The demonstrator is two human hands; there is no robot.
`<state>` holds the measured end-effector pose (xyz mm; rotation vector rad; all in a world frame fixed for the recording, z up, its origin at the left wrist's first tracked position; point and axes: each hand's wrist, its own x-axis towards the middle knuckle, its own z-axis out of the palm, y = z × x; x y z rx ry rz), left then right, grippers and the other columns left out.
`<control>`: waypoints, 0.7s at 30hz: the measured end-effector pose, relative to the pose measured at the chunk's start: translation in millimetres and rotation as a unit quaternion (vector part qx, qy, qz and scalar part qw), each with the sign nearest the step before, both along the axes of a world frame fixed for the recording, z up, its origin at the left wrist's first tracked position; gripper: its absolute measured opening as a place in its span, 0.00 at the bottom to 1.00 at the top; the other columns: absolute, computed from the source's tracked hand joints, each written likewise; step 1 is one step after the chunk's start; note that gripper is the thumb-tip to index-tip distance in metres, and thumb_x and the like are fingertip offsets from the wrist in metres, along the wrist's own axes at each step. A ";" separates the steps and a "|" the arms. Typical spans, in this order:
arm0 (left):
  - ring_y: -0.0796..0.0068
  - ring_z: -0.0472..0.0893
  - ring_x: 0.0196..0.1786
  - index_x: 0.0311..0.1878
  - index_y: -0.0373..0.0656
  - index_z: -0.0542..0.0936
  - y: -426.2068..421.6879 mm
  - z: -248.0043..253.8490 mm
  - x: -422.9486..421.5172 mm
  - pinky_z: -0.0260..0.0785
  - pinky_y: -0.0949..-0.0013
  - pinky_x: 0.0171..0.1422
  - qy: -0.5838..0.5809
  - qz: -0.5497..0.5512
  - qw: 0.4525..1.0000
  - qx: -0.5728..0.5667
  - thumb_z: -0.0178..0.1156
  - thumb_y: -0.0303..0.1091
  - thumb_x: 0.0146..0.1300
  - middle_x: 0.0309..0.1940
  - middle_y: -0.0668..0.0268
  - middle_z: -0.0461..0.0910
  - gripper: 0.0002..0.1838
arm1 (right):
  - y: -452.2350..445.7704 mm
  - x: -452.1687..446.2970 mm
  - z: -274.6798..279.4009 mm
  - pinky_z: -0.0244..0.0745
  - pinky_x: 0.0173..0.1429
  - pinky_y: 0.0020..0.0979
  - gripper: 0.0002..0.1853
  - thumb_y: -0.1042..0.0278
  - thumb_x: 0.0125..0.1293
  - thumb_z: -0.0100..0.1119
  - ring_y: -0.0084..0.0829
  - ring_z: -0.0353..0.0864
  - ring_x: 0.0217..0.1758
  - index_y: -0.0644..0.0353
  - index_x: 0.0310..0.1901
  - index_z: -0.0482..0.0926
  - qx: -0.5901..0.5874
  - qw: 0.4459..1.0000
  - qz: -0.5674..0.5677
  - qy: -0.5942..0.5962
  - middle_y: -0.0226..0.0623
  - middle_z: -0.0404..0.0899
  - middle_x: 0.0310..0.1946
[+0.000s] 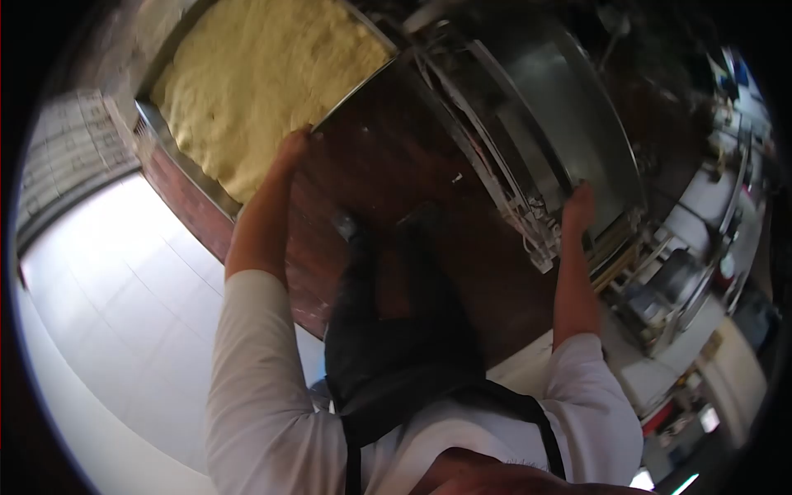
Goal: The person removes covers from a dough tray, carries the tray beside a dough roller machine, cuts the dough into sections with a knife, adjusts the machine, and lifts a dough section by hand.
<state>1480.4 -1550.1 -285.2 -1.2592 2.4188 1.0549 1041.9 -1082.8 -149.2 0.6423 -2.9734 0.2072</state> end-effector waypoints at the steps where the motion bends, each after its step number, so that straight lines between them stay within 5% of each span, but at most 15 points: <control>1: 0.46 0.80 0.53 0.51 0.43 0.80 -0.9 -0.7 14.3 0.71 0.52 0.57 0.007 0.017 1.000 0.020 0.59 0.52 0.65 0.46 0.49 0.83 0.22 | 0.7 3.8 -2.8 0.72 0.60 0.48 0.19 0.58 0.76 0.43 0.52 0.79 0.54 0.62 0.53 0.79 -0.062 0.997 0.028 0.028 0.51 0.82 0.49; 4: 0.47 0.81 0.50 0.47 0.44 0.82 8.1 -20.1 24.8 0.72 0.52 0.54 0.072 0.042 0.992 -0.094 0.63 0.53 0.63 0.42 0.49 0.83 0.22 | -41.3 66.5 16.1 0.65 0.68 0.46 0.18 0.64 0.74 0.49 0.52 0.72 0.63 0.64 0.59 0.75 -0.110 0.958 0.238 0.118 0.50 0.75 0.59; 7: 0.48 0.80 0.50 0.46 0.44 0.81 19.6 -23.7 29.7 0.72 0.52 0.54 0.116 0.077 0.972 -0.188 0.65 0.50 0.61 0.40 0.51 0.83 0.20 | -81.7 106.5 -30.1 0.63 0.69 0.47 0.17 0.65 0.73 0.52 0.54 0.69 0.65 0.64 0.59 0.74 -0.034 0.937 0.321 -0.131 0.49 0.72 0.62; 10: 0.50 0.80 0.52 0.49 0.43 0.79 10.9 -12.3 19.3 0.72 0.52 0.55 0.006 0.087 0.993 -0.084 0.64 0.48 0.62 0.43 0.53 0.82 0.20 | -144.6 77.2 -110.0 0.60 0.71 0.47 0.22 0.58 0.74 0.50 0.54 0.67 0.67 0.65 0.61 0.72 -0.097 0.942 0.258 -0.193 0.51 0.70 0.65; 14: 0.50 0.79 0.53 0.52 0.44 0.76 11.0 -16.1 18.7 0.72 0.53 0.56 0.023 0.107 0.993 -0.052 0.61 0.37 0.62 0.47 0.53 0.81 0.16 | -234.5 -25.4 -180.3 0.60 0.71 0.45 0.28 0.50 0.75 0.44 0.52 0.64 0.71 0.65 0.65 0.69 -0.125 0.947 0.117 -0.272 0.53 0.67 0.67; 16: 0.50 0.79 0.53 0.54 0.45 0.75 13.7 -27.2 22.1 0.72 0.53 0.56 0.038 0.080 0.988 -0.129 0.59 0.31 0.61 0.47 0.54 0.81 0.17 | -260.6 -77.9 -218.1 0.62 0.68 0.45 0.28 0.49 0.75 0.44 0.53 0.67 0.68 0.64 0.64 0.70 -0.073 0.954 0.136 -0.257 0.52 0.69 0.65; 21: 0.51 0.78 0.56 0.55 0.48 0.76 13.4 -20.3 19.2 0.72 0.54 0.56 0.008 0.087 0.991 -0.099 0.60 0.25 0.55 0.49 0.56 0.81 0.22 | -300.0 -186.5 -340.6 0.69 0.60 0.46 0.26 0.47 0.74 0.45 0.53 0.73 0.59 0.60 0.61 0.73 0.078 0.951 0.253 -0.158 0.51 0.74 0.59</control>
